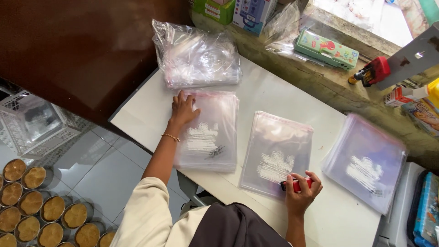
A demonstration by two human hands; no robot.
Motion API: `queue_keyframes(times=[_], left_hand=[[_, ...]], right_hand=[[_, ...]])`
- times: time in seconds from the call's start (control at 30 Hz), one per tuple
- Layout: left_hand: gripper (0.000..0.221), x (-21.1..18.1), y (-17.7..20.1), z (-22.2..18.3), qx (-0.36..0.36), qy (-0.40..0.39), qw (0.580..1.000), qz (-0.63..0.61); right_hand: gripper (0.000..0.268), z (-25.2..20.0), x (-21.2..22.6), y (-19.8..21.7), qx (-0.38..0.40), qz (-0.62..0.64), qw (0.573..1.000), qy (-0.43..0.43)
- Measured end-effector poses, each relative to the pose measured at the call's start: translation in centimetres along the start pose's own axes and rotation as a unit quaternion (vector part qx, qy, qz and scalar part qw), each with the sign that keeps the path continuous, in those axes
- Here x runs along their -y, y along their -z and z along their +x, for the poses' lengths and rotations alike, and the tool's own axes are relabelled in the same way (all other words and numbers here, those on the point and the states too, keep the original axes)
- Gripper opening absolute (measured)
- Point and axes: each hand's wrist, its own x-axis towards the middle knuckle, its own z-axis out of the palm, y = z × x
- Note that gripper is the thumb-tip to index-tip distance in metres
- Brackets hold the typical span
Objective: The person labels plastic bags by pressing a stamp onto a white rectangular area on the center of each bag.
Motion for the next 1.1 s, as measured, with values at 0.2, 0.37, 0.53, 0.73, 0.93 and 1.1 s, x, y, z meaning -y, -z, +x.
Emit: queue_keyframes(times=[0.2,0.37,0.53,0.73,0.93,1.1], left_hand=[[0.049,0.1,0.2,-0.9,-0.086,-0.059,0.995,-0.003],[0.04,-4.4,3.8,-5.0,-0.135,-0.172,0.973,-0.07],[0.028,-10.2,6.0,-8.3,-0.124,-0.274,0.944,-0.137],[0.013,-16.5,2.2,-8.7,-0.093,-0.307,0.938,-0.134],[0.05,-22.7,-2.2,-8.8,0.03,-0.24,0.966,-0.087],[0.091,-24.2,-5.2,-9.5,0.103,-0.213,0.97,0.052]], right_hand=[[0.01,0.1,-0.1,-0.3,-0.017,0.004,1.0,0.006],[0.011,0.3,0.1,-0.3,-0.038,0.031,0.999,0.008],[0.014,0.3,0.2,-0.5,-0.068,0.034,0.997,0.022],[0.016,-0.8,-0.6,-1.0,-0.031,0.026,0.999,-0.006],[0.021,-1.5,-1.8,-1.6,-0.011,0.015,1.0,-0.021],[0.02,-1.5,-1.9,-1.8,-0.021,0.007,1.0,-0.02]])
